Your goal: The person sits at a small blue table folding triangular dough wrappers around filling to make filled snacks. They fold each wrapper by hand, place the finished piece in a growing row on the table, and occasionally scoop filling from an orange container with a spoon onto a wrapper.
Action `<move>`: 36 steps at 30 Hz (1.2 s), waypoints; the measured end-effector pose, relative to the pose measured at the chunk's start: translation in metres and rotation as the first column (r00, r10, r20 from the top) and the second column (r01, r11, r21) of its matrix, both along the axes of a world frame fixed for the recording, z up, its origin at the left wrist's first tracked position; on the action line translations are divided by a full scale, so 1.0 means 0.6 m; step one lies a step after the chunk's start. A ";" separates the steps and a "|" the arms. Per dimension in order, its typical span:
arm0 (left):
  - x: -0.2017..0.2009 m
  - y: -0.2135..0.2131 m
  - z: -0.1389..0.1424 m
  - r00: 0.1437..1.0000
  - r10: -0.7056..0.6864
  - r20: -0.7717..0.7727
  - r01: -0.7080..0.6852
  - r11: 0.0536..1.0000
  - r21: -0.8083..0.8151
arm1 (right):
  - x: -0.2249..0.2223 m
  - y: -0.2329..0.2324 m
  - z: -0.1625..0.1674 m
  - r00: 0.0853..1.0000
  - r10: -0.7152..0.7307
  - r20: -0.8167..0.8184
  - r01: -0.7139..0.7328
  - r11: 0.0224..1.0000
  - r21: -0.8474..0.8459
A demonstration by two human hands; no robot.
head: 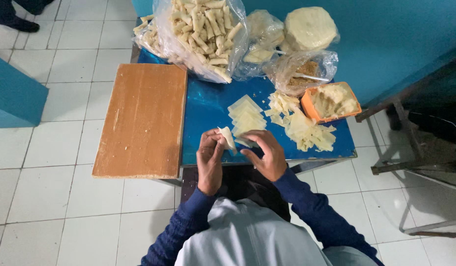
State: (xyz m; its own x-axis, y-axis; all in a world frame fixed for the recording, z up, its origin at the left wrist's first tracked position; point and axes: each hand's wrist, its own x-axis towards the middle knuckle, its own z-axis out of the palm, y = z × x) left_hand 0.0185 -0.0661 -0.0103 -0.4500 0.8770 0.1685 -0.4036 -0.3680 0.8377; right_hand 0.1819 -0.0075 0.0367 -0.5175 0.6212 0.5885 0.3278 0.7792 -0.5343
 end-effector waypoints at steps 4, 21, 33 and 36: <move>0.013 0.003 0.001 0.990 0.023 -0.137 -0.017 0.999 0.041 | -0.030 -0.004 -0.026 0.984 -0.103 -0.146 0.058 0.957 -0.285; -0.019 -0.010 0.019 0.986 -0.131 0.106 0.138 0.989 -0.061 | 0.072 0.105 -0.090 0.892 -0.208 -0.401 -0.148 0.705 -0.694; -0.035 -0.028 0.031 0.999 0.039 -0.001 -0.039 0.995 -0.087 | 0.022 -0.005 -0.030 0.977 -0.146 0.156 0.109 0.968 0.226; -0.033 -0.026 0.030 0.999 0.037 -0.018 -0.039 0.997 -0.073 | 0.021 -0.013 -0.027 0.977 -0.147 0.154 0.113 0.971 0.211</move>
State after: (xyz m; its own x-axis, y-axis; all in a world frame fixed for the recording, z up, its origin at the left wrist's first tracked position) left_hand -0.0011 -0.0818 0.0079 -0.4810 0.8696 0.1118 -0.3765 -0.3200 0.8694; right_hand 0.1943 -0.0154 0.0207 -0.5419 0.5683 0.6192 0.5048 0.8091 -0.3008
